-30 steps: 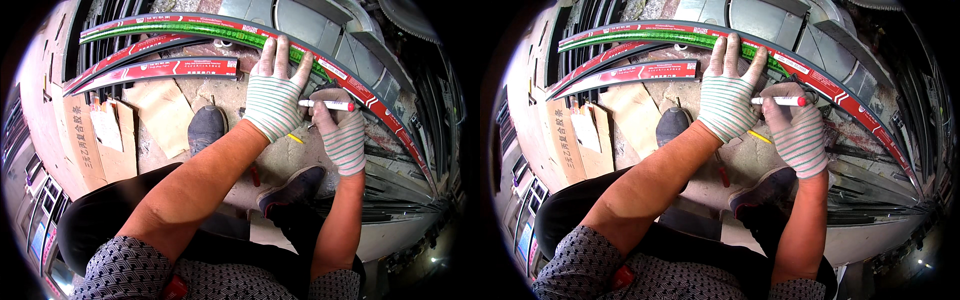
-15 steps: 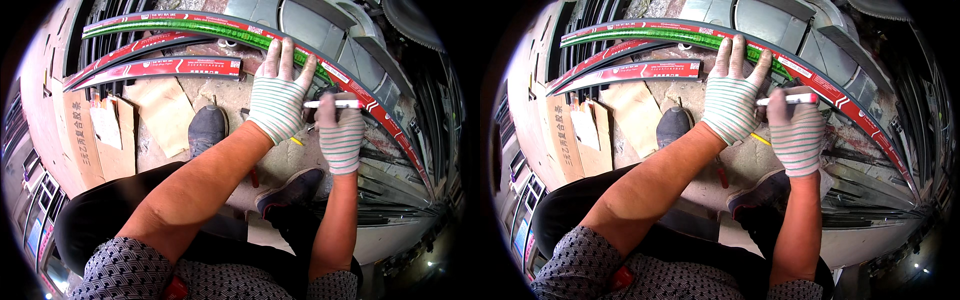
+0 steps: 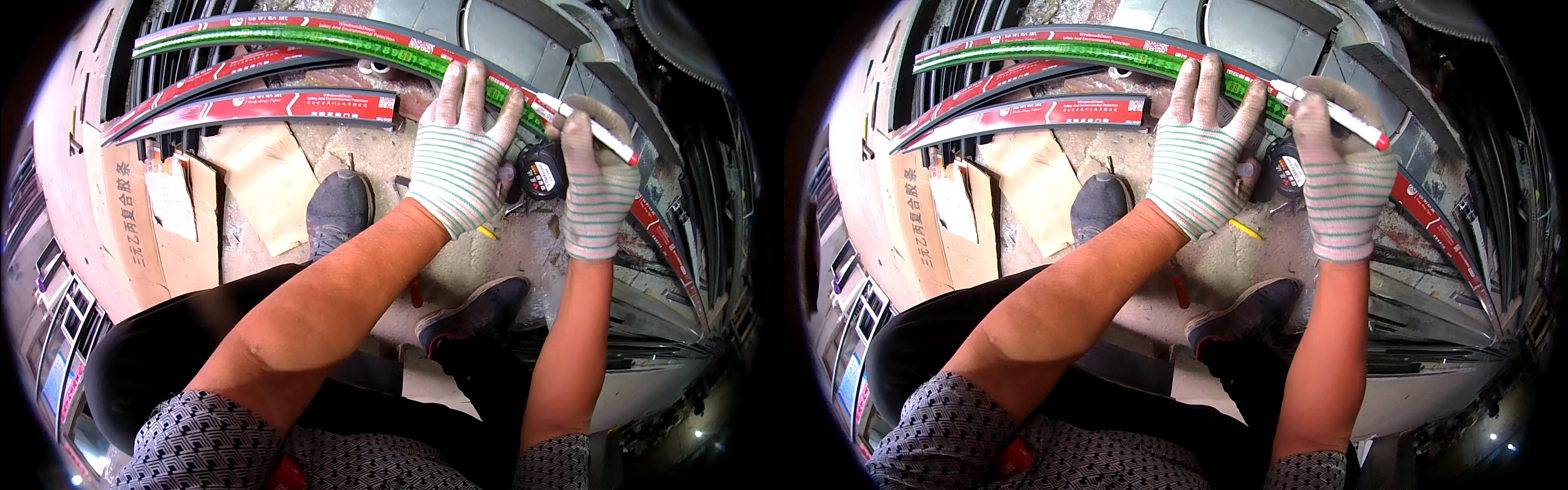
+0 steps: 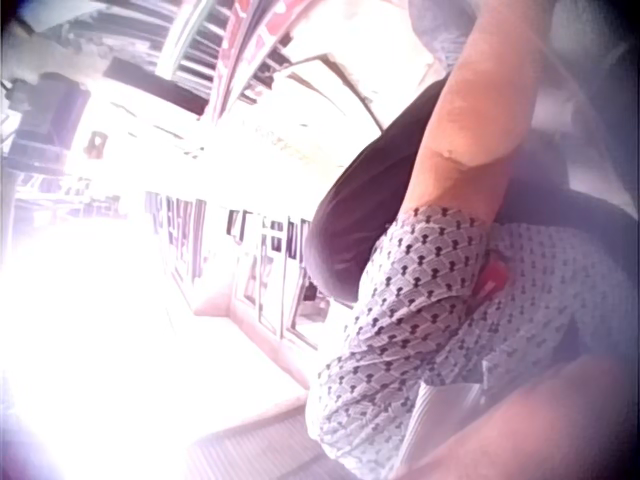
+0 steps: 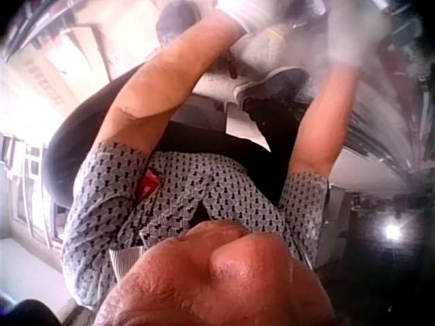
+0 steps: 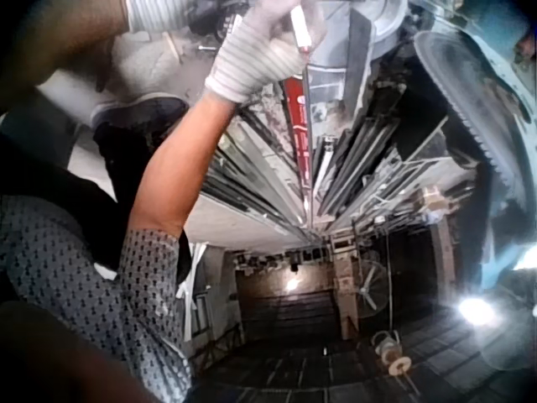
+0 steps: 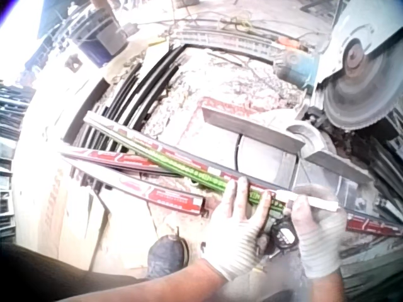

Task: The person measures and marks long metal profiles using a tape measure and a marker. They then place the profiles on a miter saw and cut them to the marked length. The person handles multiple profiles, repeating the measuring, marking, and cutting process.

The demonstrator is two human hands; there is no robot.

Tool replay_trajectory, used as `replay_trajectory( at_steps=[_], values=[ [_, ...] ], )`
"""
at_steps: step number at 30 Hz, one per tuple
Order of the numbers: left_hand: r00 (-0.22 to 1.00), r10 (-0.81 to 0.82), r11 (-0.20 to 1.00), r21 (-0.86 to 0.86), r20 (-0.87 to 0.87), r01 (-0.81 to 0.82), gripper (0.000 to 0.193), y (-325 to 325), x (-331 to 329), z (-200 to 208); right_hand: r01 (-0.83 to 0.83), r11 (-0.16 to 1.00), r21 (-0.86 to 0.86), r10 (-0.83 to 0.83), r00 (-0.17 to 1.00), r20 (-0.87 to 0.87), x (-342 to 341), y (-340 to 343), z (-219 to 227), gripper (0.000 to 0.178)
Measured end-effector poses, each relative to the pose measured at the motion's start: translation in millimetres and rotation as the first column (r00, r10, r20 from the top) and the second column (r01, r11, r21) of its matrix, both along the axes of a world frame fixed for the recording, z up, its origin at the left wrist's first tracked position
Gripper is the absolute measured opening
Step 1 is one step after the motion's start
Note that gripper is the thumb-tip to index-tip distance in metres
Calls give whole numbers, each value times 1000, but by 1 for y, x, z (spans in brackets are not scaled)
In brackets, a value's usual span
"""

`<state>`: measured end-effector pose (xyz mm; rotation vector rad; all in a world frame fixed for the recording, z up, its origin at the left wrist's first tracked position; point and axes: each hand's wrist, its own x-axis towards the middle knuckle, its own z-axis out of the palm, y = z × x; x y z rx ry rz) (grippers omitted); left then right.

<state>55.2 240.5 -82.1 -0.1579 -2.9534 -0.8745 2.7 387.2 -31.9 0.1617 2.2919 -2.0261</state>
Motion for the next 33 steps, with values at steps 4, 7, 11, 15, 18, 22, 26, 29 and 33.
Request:
replay_trajectory(
  at_steps=[4,7,11,15,18,22,26,29,33],
  values=[
    [1000,3,1000,4,-8,-3,88,-1,0,-2,-66,998,15,67,997,-29,-9,-4,-13,22],
    [1000,3,1000,4,-14,-3,88,-1,0,-2,-108,991,80,110,994,-17,-12,-4,-13,20],
    [1000,6,1000,-13,-8,-6,89,0,0,-3,-126,987,96,131,990,-47,-13,-6,-16,20],
    [1000,5,1000,-18,-10,-5,88,-1,1,-4,-134,982,132,141,989,-50,-13,-7,-18,20],
    [1000,4,1000,-14,-8,-4,88,0,1,-4,-137,976,167,149,987,-62,-13,-5,-20,19],
    [1000,6,1000,-7,-11,-6,88,-1,1,-5,-159,967,202,176,982,-72,-13,-7,-18,19],
    [1000,7,1000,-13,-14,-7,87,0,1,-6,-164,965,204,182,981,-73,-13,-5,-20,19],
    [1000,5,1000,-13,-15,-5,89,0,0,-7,-164,966,199,181,981,-70,-13,-5,-21,19],
    [1000,10,1000,-21,-23,-10,89,0,1,-8,-164,965,206,185,979,-85,-13,-5,-23,19]
  ],
)
